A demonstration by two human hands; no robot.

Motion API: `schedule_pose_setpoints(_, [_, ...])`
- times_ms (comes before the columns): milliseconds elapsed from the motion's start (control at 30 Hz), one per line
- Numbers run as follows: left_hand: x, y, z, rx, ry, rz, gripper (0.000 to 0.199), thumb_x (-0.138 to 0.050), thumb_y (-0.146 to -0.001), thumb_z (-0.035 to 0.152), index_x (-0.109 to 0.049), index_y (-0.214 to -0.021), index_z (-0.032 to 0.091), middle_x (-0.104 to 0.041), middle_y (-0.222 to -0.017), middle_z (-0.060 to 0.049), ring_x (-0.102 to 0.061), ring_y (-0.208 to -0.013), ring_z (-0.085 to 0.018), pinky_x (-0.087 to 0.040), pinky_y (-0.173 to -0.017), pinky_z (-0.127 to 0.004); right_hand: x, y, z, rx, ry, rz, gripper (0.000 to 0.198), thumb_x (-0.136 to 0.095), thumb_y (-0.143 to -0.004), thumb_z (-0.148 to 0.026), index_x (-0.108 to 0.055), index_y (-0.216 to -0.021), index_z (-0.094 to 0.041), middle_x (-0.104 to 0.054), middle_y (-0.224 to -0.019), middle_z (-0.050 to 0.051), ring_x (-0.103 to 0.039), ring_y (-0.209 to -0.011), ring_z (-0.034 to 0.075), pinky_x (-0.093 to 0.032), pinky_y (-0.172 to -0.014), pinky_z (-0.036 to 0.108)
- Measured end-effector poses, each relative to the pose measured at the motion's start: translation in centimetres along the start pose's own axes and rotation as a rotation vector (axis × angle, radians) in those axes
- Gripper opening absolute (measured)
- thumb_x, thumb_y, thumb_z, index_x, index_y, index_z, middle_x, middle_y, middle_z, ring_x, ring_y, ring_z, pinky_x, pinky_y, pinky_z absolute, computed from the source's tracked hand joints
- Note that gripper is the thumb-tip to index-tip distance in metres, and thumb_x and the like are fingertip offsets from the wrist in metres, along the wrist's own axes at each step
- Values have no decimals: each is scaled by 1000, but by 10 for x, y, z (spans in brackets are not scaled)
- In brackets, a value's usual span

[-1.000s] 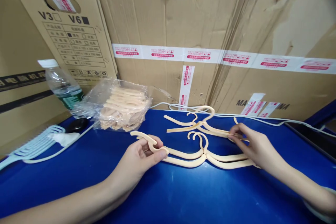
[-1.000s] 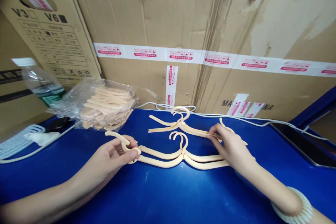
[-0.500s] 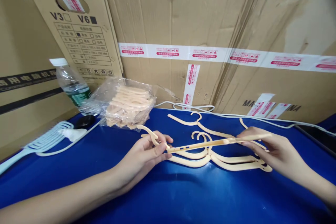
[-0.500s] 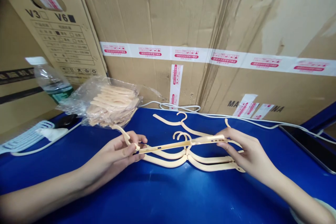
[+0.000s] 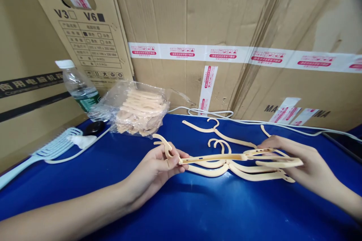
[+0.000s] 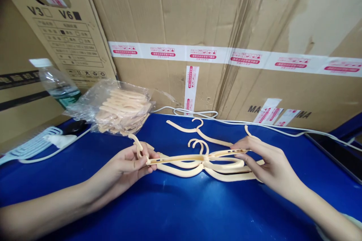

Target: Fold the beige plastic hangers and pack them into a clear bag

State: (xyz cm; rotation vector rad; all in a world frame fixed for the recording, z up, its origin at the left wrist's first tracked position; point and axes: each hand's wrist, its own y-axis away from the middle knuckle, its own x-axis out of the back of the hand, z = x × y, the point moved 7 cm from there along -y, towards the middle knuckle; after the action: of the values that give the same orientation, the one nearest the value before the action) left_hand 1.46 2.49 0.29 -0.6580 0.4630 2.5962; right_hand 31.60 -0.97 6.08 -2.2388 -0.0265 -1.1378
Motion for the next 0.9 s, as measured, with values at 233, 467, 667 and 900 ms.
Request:
schedule_pose_setpoints(233, [12,0,-3,-18,0,153,22,-84,-60,9,-64,-69,12,-73,-80,-7,-66,-70,-15,-52,-74,-26,-5,2,-9,81,26,6,9,-61,-90,-28,-68,-96,-26,-72,-90,4,-70,-82,19,-54,-75,24])
schedule_pose_setpoints(467, [14,0,6,-122,-63,197,20,-77,-62,7,-60,-69,13,-69,-69,-2,-62,-60,-11,-49,-62,-21,-2,1,-26,81,79,11,7,-61,-90,-26,-68,-93,-26,-73,-85,3,-70,-73,18,-56,-68,22])
schedule_pose_setpoints(667, [15,4,14,-207,-68,253,21,-79,-64,7,-59,-64,12,-66,-67,2,-61,-55,-8,-51,-58,-19,-2,4,-25,-15,117,7,11,-62,-89,-35,-70,-90,-28,-74,-85,3,-72,-70,19,-56,-58,20])
schedule_pose_setpoints(900, [18,1,10,-160,-25,281,19,-81,-69,7,-62,-73,11,-75,-89,-7,-72,-78,-14,-57,-78,-20,5,10,-14,-169,87,-7,20,-64,-85,-45,-71,-88,-26,-74,-82,3,-70,-62,19,-54,-48,18])
